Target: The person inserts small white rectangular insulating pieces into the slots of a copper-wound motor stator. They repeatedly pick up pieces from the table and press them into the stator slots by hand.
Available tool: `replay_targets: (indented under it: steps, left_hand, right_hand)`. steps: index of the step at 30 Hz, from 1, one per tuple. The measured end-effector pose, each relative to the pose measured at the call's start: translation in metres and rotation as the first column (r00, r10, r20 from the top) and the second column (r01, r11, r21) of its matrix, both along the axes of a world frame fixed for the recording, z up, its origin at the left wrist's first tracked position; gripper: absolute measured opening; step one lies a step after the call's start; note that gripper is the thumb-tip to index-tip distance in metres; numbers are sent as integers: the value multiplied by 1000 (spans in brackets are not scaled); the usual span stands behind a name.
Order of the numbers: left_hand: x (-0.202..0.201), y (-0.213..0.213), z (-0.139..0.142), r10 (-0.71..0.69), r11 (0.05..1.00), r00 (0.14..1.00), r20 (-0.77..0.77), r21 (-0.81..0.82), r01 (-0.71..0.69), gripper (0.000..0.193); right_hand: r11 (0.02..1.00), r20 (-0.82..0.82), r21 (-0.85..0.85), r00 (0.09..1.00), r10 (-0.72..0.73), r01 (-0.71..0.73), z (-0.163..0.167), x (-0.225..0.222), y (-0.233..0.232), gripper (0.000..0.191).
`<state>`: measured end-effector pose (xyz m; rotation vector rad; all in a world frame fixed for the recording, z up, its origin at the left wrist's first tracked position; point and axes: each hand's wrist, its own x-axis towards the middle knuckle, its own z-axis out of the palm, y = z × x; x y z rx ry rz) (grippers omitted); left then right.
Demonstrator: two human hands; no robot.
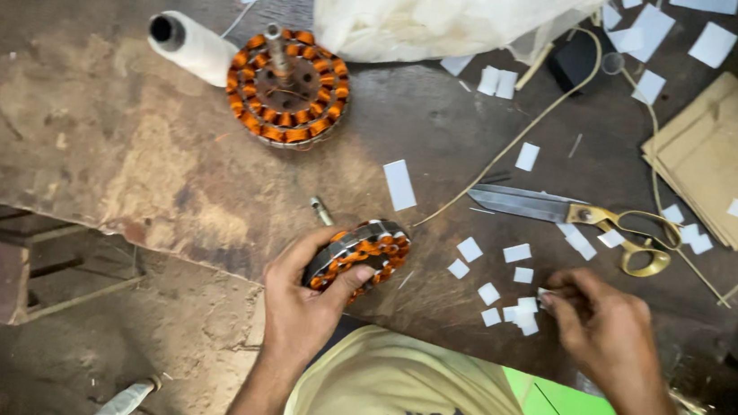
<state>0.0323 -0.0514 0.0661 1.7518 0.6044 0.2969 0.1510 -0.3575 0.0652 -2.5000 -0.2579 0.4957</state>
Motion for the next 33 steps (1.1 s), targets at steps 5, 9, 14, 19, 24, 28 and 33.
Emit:
replay_targets:
  steps: [5, 9, 14, 19, 24, 28, 33]
  left_hand:
    - [2, 18, 11, -166, 984, 973, -159, -92, 153, 40]
    - [1, 16, 11, -148, 973, 989, 17, 182, 143, 44]
    - [-1, 11, 3, -239, 783, 930, 280, 622, 15, 34]
    - [-10, 16, 0, -305, 745, 924, 232, 662, 79, 36]
    - [-9, 15, -6, -305, 741, 922, 238, 667, 73, 34]
    - [-3, 13, -10, -282, 754, 917, 283, 657, 29, 31]
    - [-7, 18, -8, -334, 777, 904, 268, 621, 103, 34]
  right_hand:
    - [988, -48, 114, 993, 109, -103, 27, -2, 23, 26]
    - [848, -95, 506, 967, 237, -158, 27, -22, 84, 35]
    - [695, -182, 719, 967, 180, 6, -2, -53, 141, 37]
    - [650, -257, 748, 962, 93, 136, -11, -66, 149, 34]
    - [601, -249, 786, 964, 95, 144, -10, -65, 153, 32]
    - [651, -196, 759, 962, 192, 24, -11, -58, 147, 31]
    - [739, 63, 622, 958, 280, -257, -9, -50, 145, 37]
